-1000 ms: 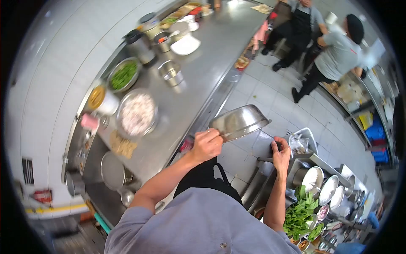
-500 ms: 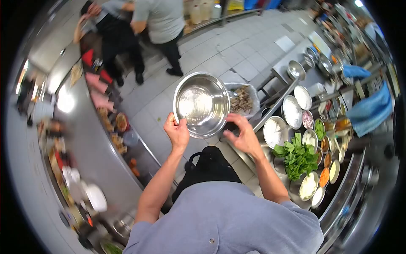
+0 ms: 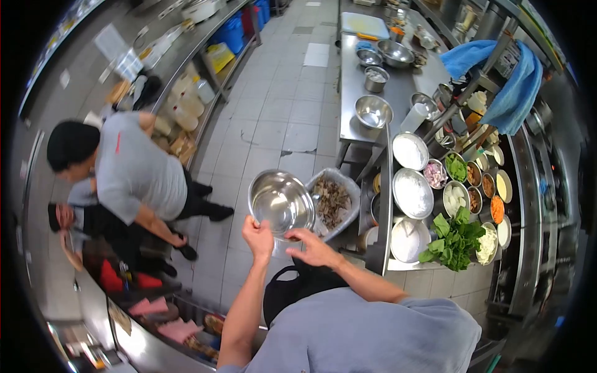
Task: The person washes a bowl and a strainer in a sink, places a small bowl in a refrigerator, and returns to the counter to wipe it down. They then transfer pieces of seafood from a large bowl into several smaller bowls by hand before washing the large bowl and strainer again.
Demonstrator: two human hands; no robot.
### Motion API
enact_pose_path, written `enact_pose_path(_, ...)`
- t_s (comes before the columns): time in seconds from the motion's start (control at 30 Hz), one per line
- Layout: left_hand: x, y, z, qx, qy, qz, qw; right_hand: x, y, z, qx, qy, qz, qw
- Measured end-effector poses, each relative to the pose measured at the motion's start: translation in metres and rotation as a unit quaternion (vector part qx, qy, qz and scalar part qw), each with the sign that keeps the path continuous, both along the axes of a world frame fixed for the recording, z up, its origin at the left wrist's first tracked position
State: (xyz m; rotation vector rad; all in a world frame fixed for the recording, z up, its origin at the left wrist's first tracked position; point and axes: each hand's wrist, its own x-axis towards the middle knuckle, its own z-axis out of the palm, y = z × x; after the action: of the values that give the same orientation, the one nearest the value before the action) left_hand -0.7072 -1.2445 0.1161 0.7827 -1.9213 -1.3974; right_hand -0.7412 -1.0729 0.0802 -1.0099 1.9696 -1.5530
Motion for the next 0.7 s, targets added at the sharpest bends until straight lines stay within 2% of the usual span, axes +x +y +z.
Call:
enact_pose_path(0.07, -0.028, -0.03, -0.022, 0.055, -0.005, -0.008, 0.998, -0.019, -0.021, 0.003, 0.007, 0.083, -0.036, 0.996)
enact_pose_path(0.1, -0.039, -0.043, -0.027, 0.166, -0.059, -0.045, 0.983, -0.033, -0.032, -0.013, 0.002, 0.103, -0.068, 0.992)
enact_pose_path(0.2, -0.083, -0.051, -0.031, 0.252, -0.037, -0.158, 0.954, -0.069, -0.055, -0.077, -0.009, 0.018, -0.255, 0.967)
enact_pose_path(0.23, -0.092, -0.065, -0.043, 0.235, -0.063, -0.216, 0.946, -0.087, -0.06, -0.083, 0.001, -0.086, -0.292, 0.952)
enact_pose_path(0.33, -0.113, -0.111, -0.091, 0.127, -0.14, -0.324, 0.927, -0.143, -0.058, -0.111, 0.06, -0.169, -0.358, 0.916)
enact_pose_path(0.4, -0.123, -0.144, -0.102, 0.097, -0.194, -0.367, 0.905, -0.174, -0.056, -0.117, 0.029, -0.137, -0.413, 0.9)
enact_pose_path(0.5, -0.145, -0.206, -0.113, 0.189, -0.29, -0.38, 0.858, -0.212, -0.05, -0.118, 0.058, -0.097, -0.499, 0.859)
enact_pose_path(0.6, -0.186, -0.265, -0.116, 0.238, -0.33, -0.334, 0.851, -0.237, -0.051, -0.113, 0.12, -0.033, -0.637, 0.761)
enact_pose_path(0.67, -0.225, -0.299, -0.106, 0.239, -0.302, -0.333, 0.861, -0.248, -0.052, -0.113, 0.146, -0.061, -0.633, 0.758)
enact_pose_path(0.7, -0.247, -0.315, -0.102, 0.24, -0.287, -0.334, 0.865, -0.254, -0.062, -0.098, 0.148, -0.092, -0.606, 0.776)
